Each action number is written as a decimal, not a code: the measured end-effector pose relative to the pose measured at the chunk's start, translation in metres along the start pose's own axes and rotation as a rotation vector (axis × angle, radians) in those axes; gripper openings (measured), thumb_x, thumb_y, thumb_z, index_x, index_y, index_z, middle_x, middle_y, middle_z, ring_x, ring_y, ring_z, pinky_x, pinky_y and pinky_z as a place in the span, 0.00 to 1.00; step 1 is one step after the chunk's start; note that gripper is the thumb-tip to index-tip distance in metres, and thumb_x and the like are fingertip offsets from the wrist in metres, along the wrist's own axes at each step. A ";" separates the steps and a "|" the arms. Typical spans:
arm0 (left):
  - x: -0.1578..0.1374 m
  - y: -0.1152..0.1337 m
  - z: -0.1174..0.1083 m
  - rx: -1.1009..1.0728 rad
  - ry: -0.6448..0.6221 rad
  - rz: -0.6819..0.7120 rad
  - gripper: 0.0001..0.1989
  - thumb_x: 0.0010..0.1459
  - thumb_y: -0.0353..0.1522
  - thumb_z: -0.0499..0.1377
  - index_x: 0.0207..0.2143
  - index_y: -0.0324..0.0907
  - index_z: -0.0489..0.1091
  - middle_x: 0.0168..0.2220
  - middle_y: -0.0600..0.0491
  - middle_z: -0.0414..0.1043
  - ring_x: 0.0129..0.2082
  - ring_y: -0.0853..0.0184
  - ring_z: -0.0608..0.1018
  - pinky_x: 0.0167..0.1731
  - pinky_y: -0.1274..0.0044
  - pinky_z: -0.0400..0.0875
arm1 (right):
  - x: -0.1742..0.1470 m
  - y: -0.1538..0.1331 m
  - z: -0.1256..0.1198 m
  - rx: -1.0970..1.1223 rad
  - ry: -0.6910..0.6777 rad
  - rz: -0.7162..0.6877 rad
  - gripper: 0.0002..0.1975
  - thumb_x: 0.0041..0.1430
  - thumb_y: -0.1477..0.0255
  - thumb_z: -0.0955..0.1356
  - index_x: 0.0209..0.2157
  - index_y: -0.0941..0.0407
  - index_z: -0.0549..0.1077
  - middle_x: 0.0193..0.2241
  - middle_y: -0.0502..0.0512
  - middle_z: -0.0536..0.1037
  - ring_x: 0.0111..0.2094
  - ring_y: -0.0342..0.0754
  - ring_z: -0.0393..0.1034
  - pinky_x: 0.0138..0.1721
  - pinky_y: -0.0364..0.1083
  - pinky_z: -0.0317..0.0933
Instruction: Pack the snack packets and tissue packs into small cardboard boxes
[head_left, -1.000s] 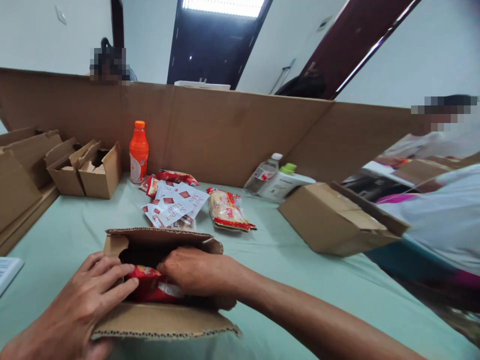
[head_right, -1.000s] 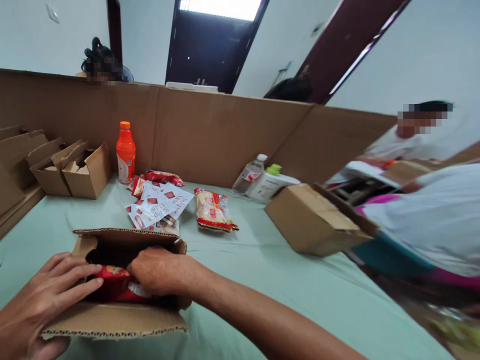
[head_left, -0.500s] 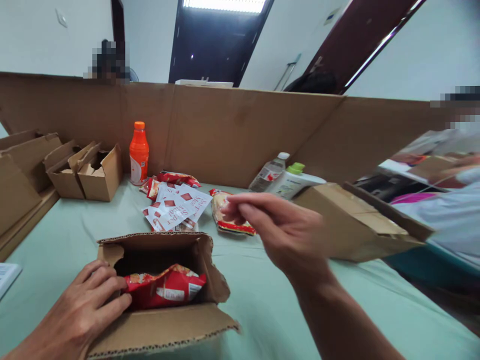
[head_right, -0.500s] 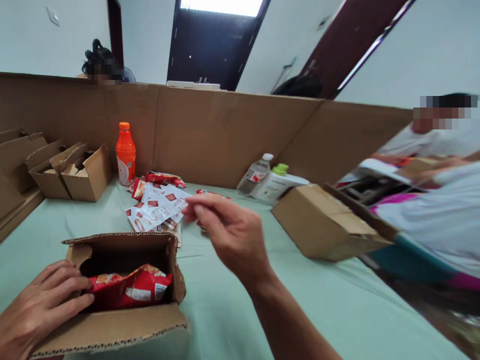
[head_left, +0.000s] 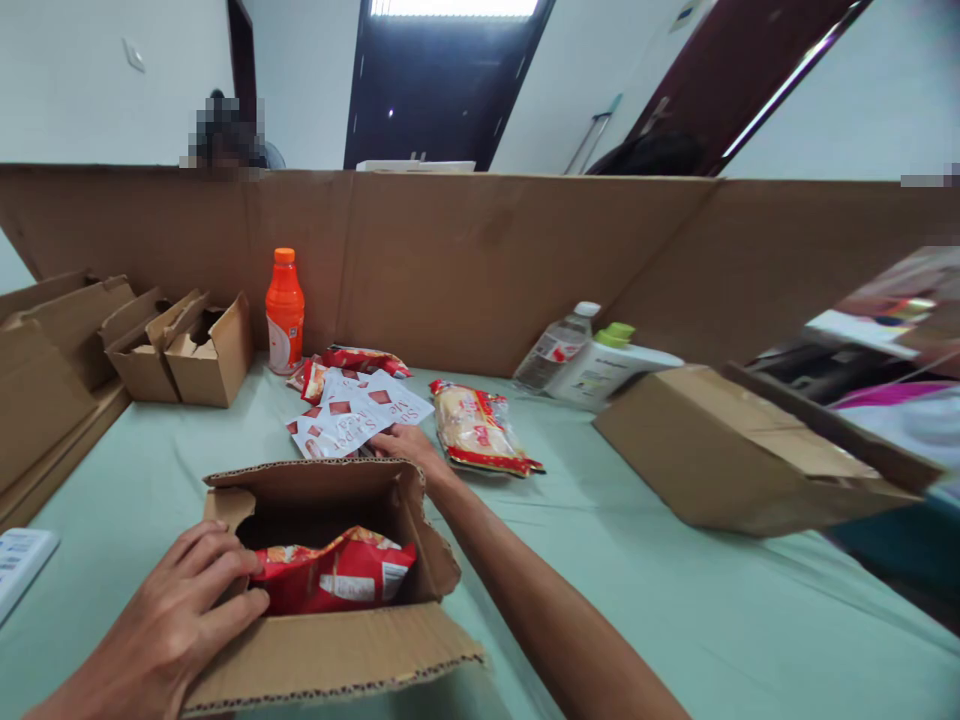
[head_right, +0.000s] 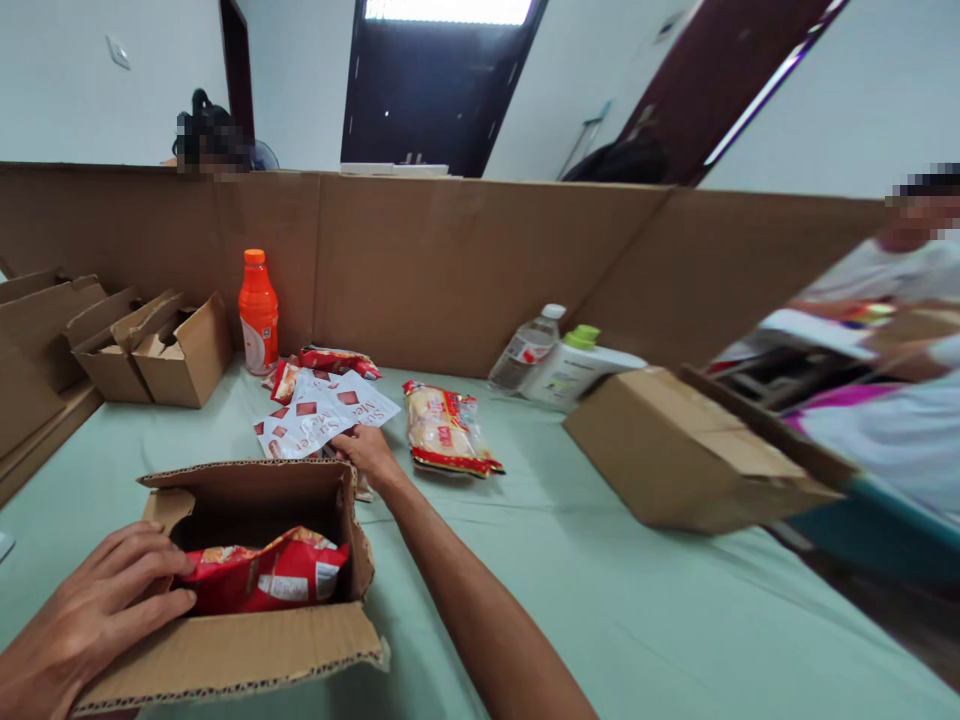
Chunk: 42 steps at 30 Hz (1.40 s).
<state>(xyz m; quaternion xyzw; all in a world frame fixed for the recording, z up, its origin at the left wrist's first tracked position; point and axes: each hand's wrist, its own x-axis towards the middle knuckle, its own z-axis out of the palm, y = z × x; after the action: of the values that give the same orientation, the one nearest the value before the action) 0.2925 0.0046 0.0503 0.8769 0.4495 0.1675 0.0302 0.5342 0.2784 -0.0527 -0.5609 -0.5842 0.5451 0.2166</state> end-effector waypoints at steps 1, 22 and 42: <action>0.001 0.000 0.000 -0.002 0.005 -0.002 0.32 0.45 0.24 0.61 0.56 0.47 0.69 0.51 0.48 0.75 0.51 0.52 0.74 0.55 0.56 0.69 | 0.000 -0.001 -0.001 -0.003 -0.009 -0.002 0.19 0.66 0.63 0.69 0.55 0.57 0.72 0.54 0.59 0.74 0.49 0.54 0.73 0.48 0.56 0.71; 0.002 0.007 0.012 -0.083 0.079 -0.060 0.23 0.48 0.24 0.59 0.48 0.46 0.72 0.48 0.47 0.75 0.48 0.53 0.73 0.55 0.57 0.68 | -0.043 -0.008 -0.005 0.090 0.099 -0.350 0.17 0.59 0.56 0.69 0.36 0.57 0.73 0.29 0.49 0.74 0.31 0.46 0.70 0.32 0.44 0.67; -0.004 0.003 0.024 -0.060 0.173 -0.078 0.23 0.49 0.25 0.56 0.48 0.47 0.72 0.49 0.48 0.75 0.51 0.53 0.73 0.61 0.57 0.62 | -0.072 0.090 -0.087 0.616 0.415 -0.202 0.18 0.44 0.56 0.73 0.31 0.53 0.72 0.28 0.54 0.81 0.28 0.50 0.76 0.26 0.47 0.70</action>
<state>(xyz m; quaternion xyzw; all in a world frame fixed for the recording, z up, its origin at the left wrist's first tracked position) 0.2999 0.0018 0.0272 0.8397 0.4790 0.2548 0.0239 0.6677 0.2280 -0.0789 -0.5077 -0.3891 0.5457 0.5413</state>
